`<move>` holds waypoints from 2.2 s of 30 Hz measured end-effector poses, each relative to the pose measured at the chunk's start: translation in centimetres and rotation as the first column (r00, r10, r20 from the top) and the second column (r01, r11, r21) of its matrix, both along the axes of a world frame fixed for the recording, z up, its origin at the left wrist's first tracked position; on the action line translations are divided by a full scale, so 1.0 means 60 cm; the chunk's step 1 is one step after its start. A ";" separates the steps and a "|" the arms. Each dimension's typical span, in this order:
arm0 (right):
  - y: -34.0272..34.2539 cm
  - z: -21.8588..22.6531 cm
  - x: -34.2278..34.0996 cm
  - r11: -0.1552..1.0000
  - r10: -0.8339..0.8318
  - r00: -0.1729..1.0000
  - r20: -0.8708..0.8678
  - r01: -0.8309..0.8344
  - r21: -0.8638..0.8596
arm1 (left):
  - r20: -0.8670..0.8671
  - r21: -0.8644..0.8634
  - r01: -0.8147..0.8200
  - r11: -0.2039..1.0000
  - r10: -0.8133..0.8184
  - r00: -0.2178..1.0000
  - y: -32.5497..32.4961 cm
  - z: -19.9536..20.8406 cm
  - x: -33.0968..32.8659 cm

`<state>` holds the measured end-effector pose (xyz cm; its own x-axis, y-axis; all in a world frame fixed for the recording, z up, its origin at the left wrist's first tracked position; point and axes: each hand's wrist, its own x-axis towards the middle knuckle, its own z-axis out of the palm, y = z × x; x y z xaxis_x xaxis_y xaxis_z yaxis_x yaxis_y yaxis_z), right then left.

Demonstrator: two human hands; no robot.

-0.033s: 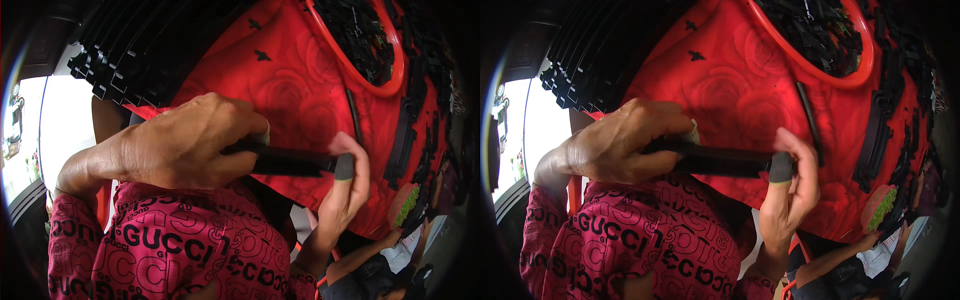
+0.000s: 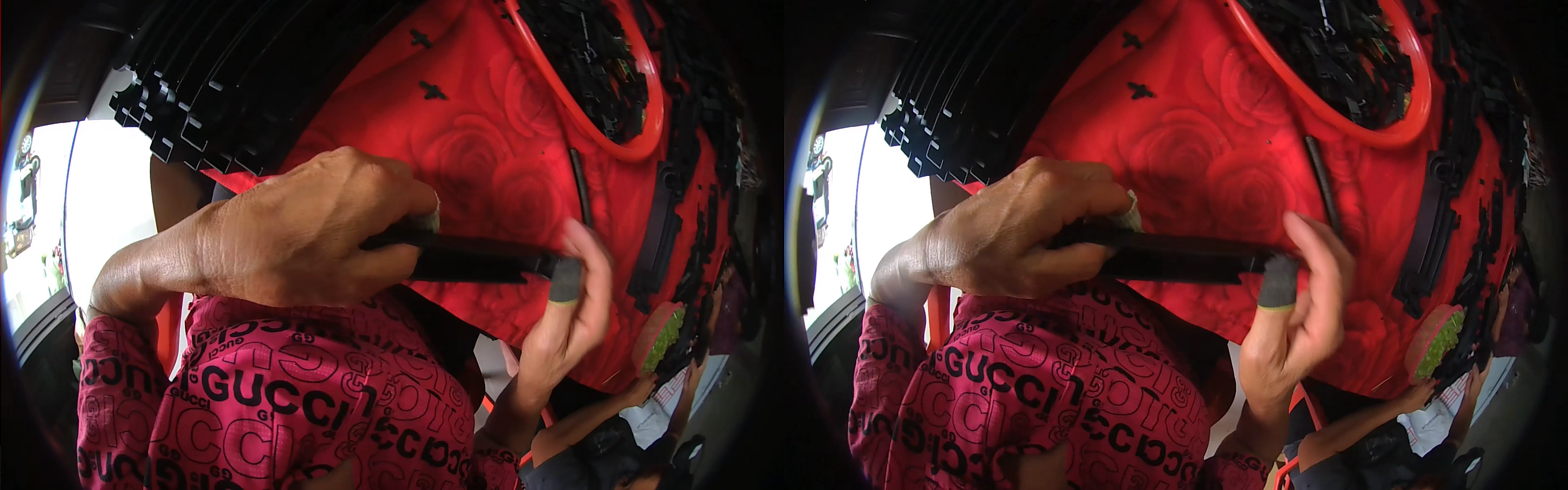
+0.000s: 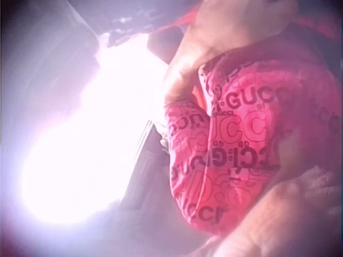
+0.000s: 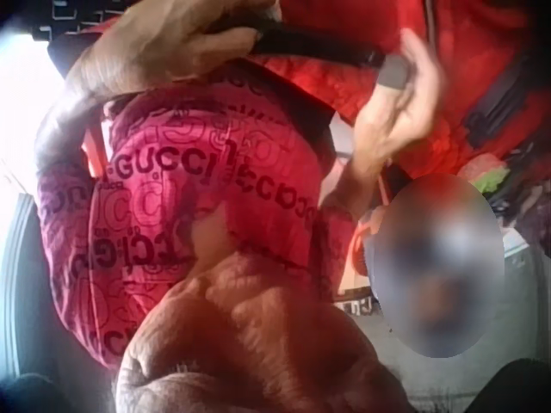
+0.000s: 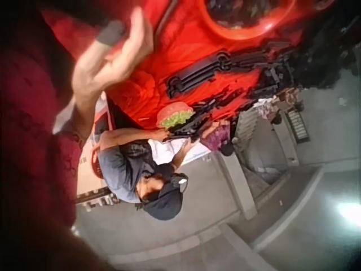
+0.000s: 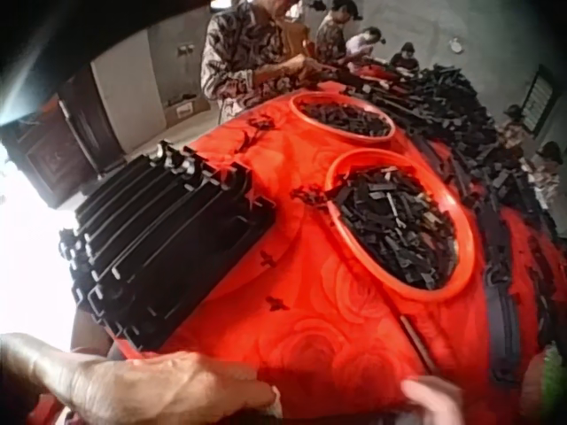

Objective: The person cleans and assembles plastic parts by wiping them with a cloth, inserting small components into the plastic casing, and securing them with a metal rod.

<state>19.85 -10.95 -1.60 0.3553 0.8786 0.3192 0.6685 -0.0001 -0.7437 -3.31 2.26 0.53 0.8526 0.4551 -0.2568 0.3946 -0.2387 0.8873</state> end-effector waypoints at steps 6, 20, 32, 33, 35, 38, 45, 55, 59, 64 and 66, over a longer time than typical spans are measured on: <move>-0.015 0.074 -0.015 0.863 -0.017 0.913 -0.408 -0.192 -0.467 | 0.014 0.085 -0.045 0.995 0.044 0.999 -0.010 -0.012 0.003; -0.018 0.038 -0.017 0.856 -0.053 0.780 -0.623 -0.285 -0.430 | 0.020 -0.033 -0.007 0.999 0.008 1.000 0.008 -0.020 0.001; -0.009 0.048 -0.015 0.814 -0.104 0.866 -0.488 -0.208 -0.543 | -0.001 0.097 -0.013 0.995 0.014 1.000 -0.011 -0.019 0.012; -0.006 0.050 -0.016 0.813 -0.105 0.868 -0.485 -0.206 -0.545 | -0.024 0.100 -0.004 0.995 0.006 1.000 -0.012 -0.018 0.015; -0.003 0.053 -0.018 0.813 -0.101 0.881 -0.462 -0.194 -0.548 | -0.043 0.100 0.006 0.995 -0.002 0.999 -0.014 -0.018 0.019; -0.004 0.051 -0.017 0.832 -0.117 0.881 -0.458 -0.166 -0.530 | -0.090 0.089 0.008 0.996 -0.001 0.996 -0.019 -0.014 0.021; -0.013 0.045 -0.034 0.871 -0.209 0.863 -0.460 -0.050 -0.489 | 0.059 0.180 -0.043 0.983 0.033 0.998 -0.033 -0.024 0.024; -0.014 0.046 -0.060 0.886 -0.243 0.895 -0.374 0.048 -0.462 | 0.032 0.249 -0.088 0.964 0.083 0.996 -0.068 -0.020 0.017; -0.015 0.037 -0.058 0.906 -0.220 0.902 -0.371 0.049 -0.419 | 0.022 0.293 -0.081 0.953 0.078 0.997 -0.083 -0.018 0.016; -0.018 0.029 -0.052 0.929 -0.170 0.903 -0.395 0.014 -0.369 | 0.069 0.339 -0.114 0.934 0.096 0.993 -0.099 -0.027 0.015; -0.026 0.029 -0.054 0.939 -0.153 0.895 -0.419 0.000 -0.343 | 0.081 0.331 -0.121 0.936 0.099 0.992 -0.109 -0.028 0.013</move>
<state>16.63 -12.50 0.15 0.4602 0.8690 -0.1821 0.2668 -0.3310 -0.9051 -2.55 -4.31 -1.18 0.8018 0.5972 -0.0216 0.3819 -0.4842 0.7872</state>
